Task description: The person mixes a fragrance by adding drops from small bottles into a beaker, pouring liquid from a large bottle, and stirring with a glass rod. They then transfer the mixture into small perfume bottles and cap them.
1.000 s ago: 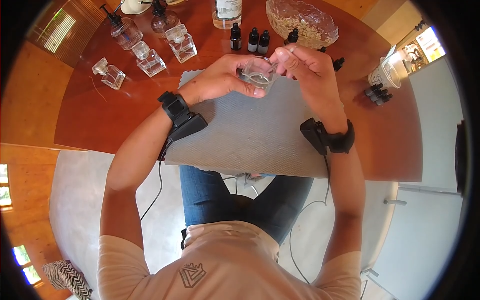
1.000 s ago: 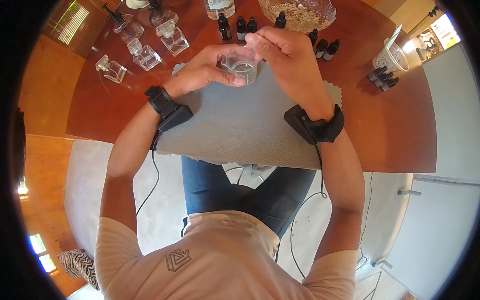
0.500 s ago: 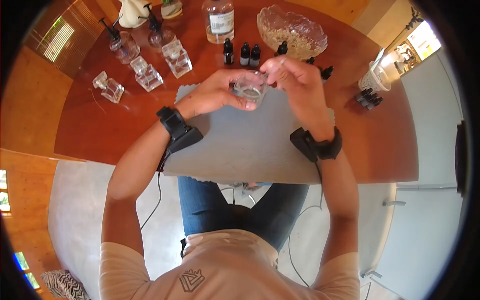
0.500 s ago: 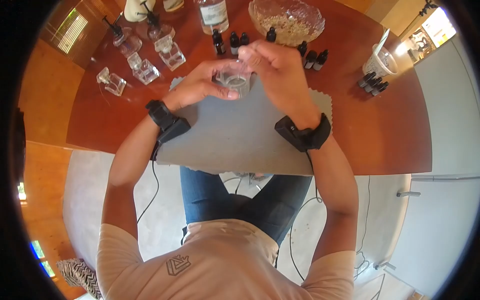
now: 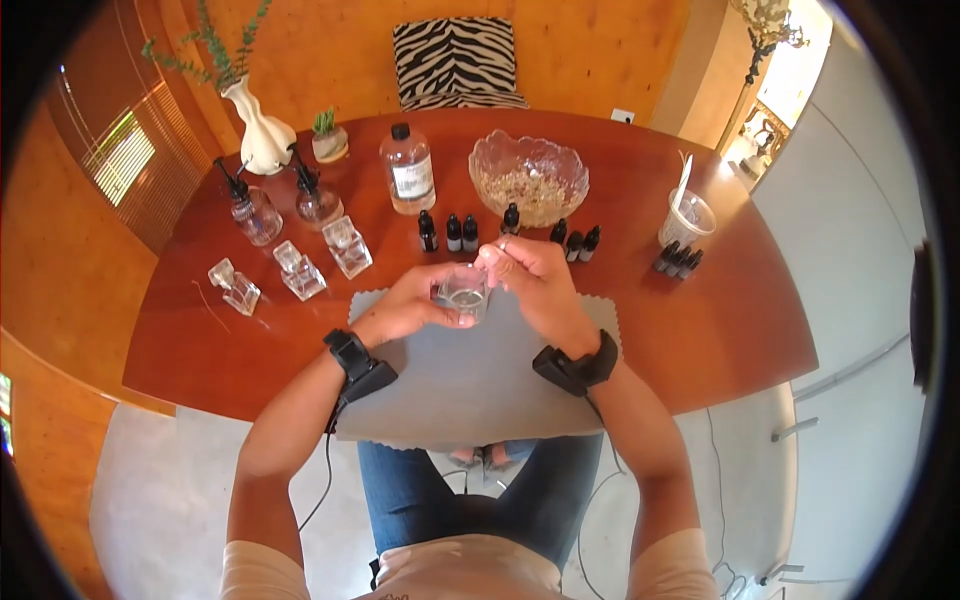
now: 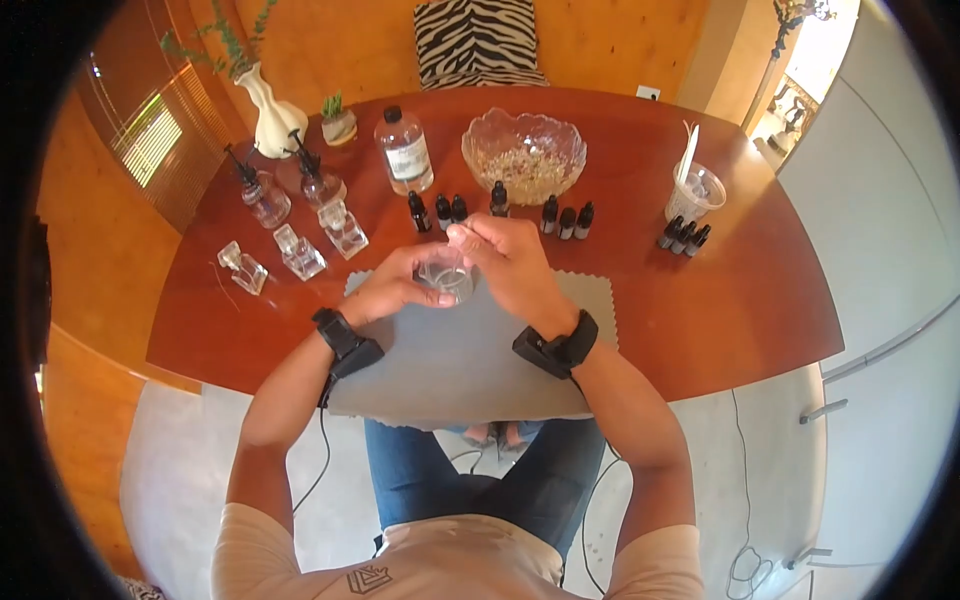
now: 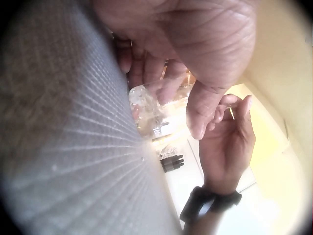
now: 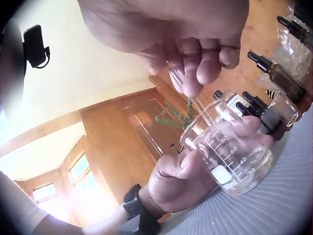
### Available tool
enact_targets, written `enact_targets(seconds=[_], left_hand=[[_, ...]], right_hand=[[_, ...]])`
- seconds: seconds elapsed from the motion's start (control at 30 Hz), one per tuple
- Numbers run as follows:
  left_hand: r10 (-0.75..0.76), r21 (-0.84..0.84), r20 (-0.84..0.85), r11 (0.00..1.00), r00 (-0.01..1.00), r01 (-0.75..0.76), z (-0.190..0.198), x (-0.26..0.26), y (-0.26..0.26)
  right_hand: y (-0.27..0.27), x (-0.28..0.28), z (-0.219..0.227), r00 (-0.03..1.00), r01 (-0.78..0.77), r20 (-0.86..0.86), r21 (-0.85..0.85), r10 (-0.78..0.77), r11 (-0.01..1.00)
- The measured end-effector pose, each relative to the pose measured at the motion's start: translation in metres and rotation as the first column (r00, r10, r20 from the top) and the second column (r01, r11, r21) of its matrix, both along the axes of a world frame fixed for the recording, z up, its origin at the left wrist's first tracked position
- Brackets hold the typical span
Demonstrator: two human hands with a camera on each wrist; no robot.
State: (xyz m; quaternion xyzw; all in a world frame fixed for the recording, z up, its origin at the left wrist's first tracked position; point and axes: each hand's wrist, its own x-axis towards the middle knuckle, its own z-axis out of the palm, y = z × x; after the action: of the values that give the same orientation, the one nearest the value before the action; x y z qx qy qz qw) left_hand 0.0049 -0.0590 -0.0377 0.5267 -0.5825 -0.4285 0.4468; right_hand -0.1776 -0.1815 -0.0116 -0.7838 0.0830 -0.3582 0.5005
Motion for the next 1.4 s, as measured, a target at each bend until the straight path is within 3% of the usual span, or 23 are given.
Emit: enact_targets(seconds=[0.07,0.1,0.2,0.3,0.4,0.5,0.6,0.7,0.8,0.9,1.0,1.2,1.3,1.4], left_hand=[[0.007,0.033,-0.018,0.999,1.000,-0.006,-0.005,0.002,-0.001],[0.013,0.036,-0.001,0.999,1.000,-0.013,-0.003,0.001,-0.001],[0.010,0.043,-0.017,0.999,1.000,-0.009,0.000,0.000,0.001],[0.006,0.028,-0.010,1.000,1.000,-0.005,0.001,0.000,0.001],[0.010,0.054,-0.018,0.998,1.000,-0.009,0.006,-0.002,0.003],[0.017,0.040,-0.046,0.999,0.999,-0.015,0.005,-0.003,0.003],[0.023,0.027,-0.038,0.999,0.999,-0.021,0.001,-0.003,0.003],[0.006,0.054,-0.042,0.999,0.999,-0.004,0.002,-0.001,0.002],[0.005,0.061,-0.052,0.998,0.999,-0.002,0.004,-0.001,0.003],[0.002,0.031,-0.043,1.000,0.999,-0.001,0.001,-0.001,0.002],[0.004,0.034,-0.041,0.999,0.999,-0.002,-0.001,0.000,0.002],[-0.013,0.022,-0.017,1.000,1.000,0.014,0.003,-0.001,0.002],[-0.015,0.030,-0.021,0.999,1.000,0.016,0.003,0.000,0.002],[0.006,0.001,-0.032,1.000,0.999,-0.006,-0.003,0.001,0.001]], right_hand=[[-0.003,0.003,-0.005,0.997,0.049,0.059,-0.115,-0.042,0.992],[-0.003,-0.001,-0.001,0.999,-0.019,-0.031,-0.049,0.017,0.999],[-0.003,-0.005,0.001,0.994,-0.081,-0.077,0.038,0.083,0.996],[0.003,0.001,0.002,0.999,0.020,0.029,0.014,-0.021,1.000],[-0.002,-0.002,0.001,0.996,-0.073,-0.044,-0.020,0.072,0.997],[0.000,-0.005,0.004,0.996,-0.057,-0.073,0.027,0.059,0.998],[0.001,0.003,0.000,0.995,0.014,0.095,-0.033,-0.011,0.999],[-0.002,-0.003,0.002,0.995,-0.073,-0.074,0.003,0.073,0.997],[-0.001,-0.003,0.000,0.996,-0.065,-0.055,0.050,0.068,0.997],[-0.003,0.007,-0.007,0.995,0.027,0.101,-0.106,-0.016,0.994],[-0.003,-0.003,-0.001,0.993,-0.090,-0.072,0.044,0.093,0.995],[-0.003,0.005,-0.006,0.999,-0.023,0.034,-0.042,0.024,0.999],[0.000,-0.005,0.004,0.989,-0.097,-0.100,0.095,0.106,0.991],[0.002,-0.001,0.003,0.999,-0.031,0.018,0.109,0.029,0.994]])
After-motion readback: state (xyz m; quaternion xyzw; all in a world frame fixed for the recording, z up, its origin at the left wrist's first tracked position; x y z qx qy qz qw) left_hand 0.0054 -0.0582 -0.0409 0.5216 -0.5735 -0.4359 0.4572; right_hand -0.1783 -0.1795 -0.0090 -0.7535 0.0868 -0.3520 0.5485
